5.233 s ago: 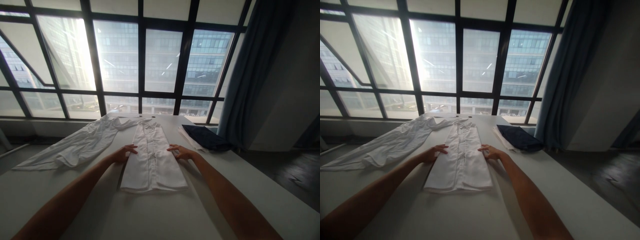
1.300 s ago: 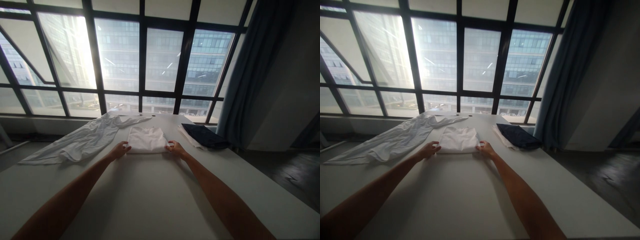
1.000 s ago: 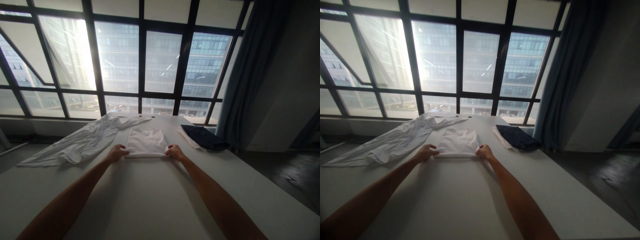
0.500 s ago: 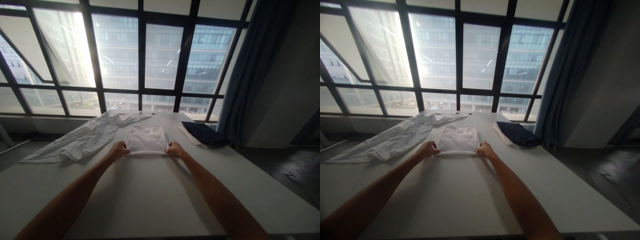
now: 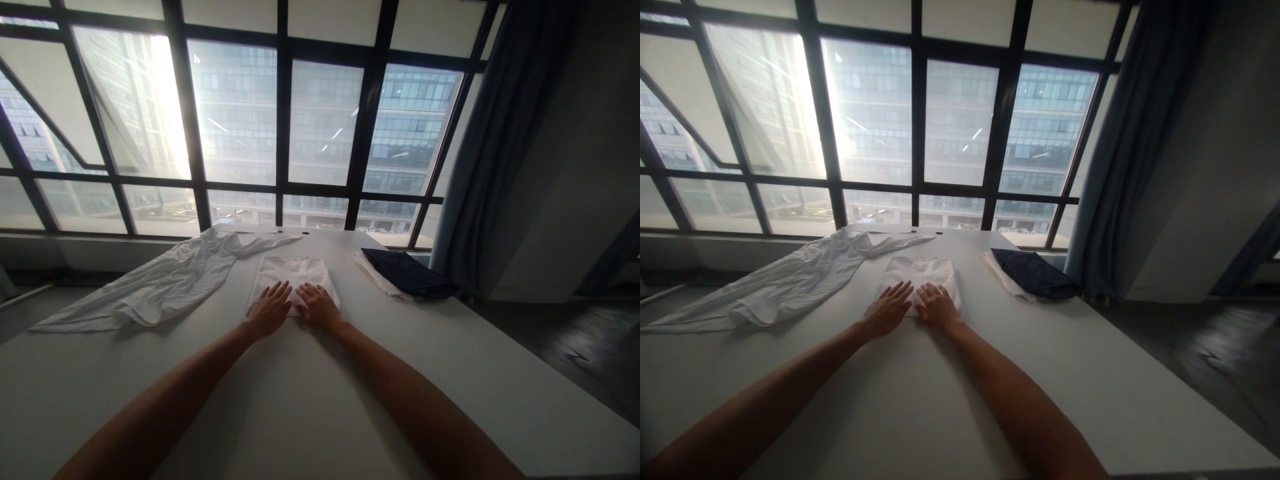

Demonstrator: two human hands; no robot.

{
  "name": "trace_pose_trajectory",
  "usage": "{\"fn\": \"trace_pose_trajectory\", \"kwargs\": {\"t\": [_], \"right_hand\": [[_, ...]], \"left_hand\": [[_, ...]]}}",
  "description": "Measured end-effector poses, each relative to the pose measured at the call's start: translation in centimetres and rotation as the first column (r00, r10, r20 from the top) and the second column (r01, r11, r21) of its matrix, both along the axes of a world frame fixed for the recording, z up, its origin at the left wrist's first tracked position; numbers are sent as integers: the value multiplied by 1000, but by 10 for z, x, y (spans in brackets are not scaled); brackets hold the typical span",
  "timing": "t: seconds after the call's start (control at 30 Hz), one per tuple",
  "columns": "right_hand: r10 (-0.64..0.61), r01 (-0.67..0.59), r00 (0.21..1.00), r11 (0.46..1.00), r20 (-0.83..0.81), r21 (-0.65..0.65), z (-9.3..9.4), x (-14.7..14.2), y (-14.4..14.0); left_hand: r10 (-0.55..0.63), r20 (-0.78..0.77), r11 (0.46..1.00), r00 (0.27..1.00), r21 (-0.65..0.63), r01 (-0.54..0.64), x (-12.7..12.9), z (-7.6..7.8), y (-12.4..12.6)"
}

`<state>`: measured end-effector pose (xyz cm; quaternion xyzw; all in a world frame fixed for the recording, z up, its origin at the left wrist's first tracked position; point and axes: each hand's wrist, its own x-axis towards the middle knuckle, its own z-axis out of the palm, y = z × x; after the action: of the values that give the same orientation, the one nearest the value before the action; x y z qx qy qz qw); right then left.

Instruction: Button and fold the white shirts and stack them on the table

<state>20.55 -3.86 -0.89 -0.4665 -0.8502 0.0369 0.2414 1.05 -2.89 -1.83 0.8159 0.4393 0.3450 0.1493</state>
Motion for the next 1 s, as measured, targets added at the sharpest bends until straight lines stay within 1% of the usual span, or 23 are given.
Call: {"fn": "trace_pose_trajectory", "kwargs": {"t": [0.1, 0.17, 0.27, 0.33, 0.43, 0.53, 0.6, 0.67, 0.7, 0.73, 0.8, 0.83, 0.87, 0.9, 0.93, 1.0], "right_hand": [[-34, 49, 993, 990, 109, -131, -8, -1, 7], [-59, 96, 979, 978, 195, -186, -8, 5, 10], [-109, 187, 946, 954, 306, -236, -4, 20, 13], [-161, 262, 924, 927, 347, -267, -1, 31, 15], [-210, 326, 908, 898, 364, -295, 1, 44, 19], [-207, 325, 911, 892, 357, -313, 0, 49, 21], [-201, 318, 915, 892, 349, -321, -1, 50, 20], [-205, 319, 917, 893, 343, -319, 0, 50, 17], [-211, 322, 916, 894, 341, -311, 2, 48, 14], [-223, 329, 913, 897, 340, -294, 5, 47, 10], [-262, 347, 907, 908, 329, -233, 13, 41, 0], [-278, 349, 910, 915, 309, -203, 17, 37, -5], [-274, 331, 922, 924, 273, -190, 21, 33, -11], [-247, 293, 943, 935, 223, -201, 25, 28, -16], [-208, 242, 964, 943, 167, -227, 28, 25, -19], [-163, 176, 984, 955, 72, -241, 31, 22, -23]], "left_hand": [[44, -140, 997, 989, -52, -52, -2, -15, 9], [76, -285, 995, 955, -42, -91, -5, -18, 12], [117, -495, 989, 861, -21, -146, -10, -14, 12], [137, -563, 982, 815, -31, -186, -16, -9, 11], [161, -593, 965, 789, -74, -252, -30, -4, 11], [172, -615, 944, 770, -122, -308, -47, -2, 13], [167, -631, 937, 757, -138, -322, -57, -1, 13], [173, -648, 935, 742, -129, -331, -63, 0, 12], [201, -652, 935, 731, -94, -341, -63, 2, 11], [248, -648, 935, 720, -34, -352, -62, 5, 8], [368, -608, 921, 704, 131, -368, -55, 11, 2], [417, -574, 906, 705, 203, -370, -49, 15, -3], [444, -539, 896, 716, 250, -367, -42, 19, -8], [445, -512, 895, 735, 263, -359, -35, 21, -14], [425, -495, 905, 758, 240, -351, -26, 23, -20], [340, -501, 937, 796, 111, -330, -11, 21, -31]]}}
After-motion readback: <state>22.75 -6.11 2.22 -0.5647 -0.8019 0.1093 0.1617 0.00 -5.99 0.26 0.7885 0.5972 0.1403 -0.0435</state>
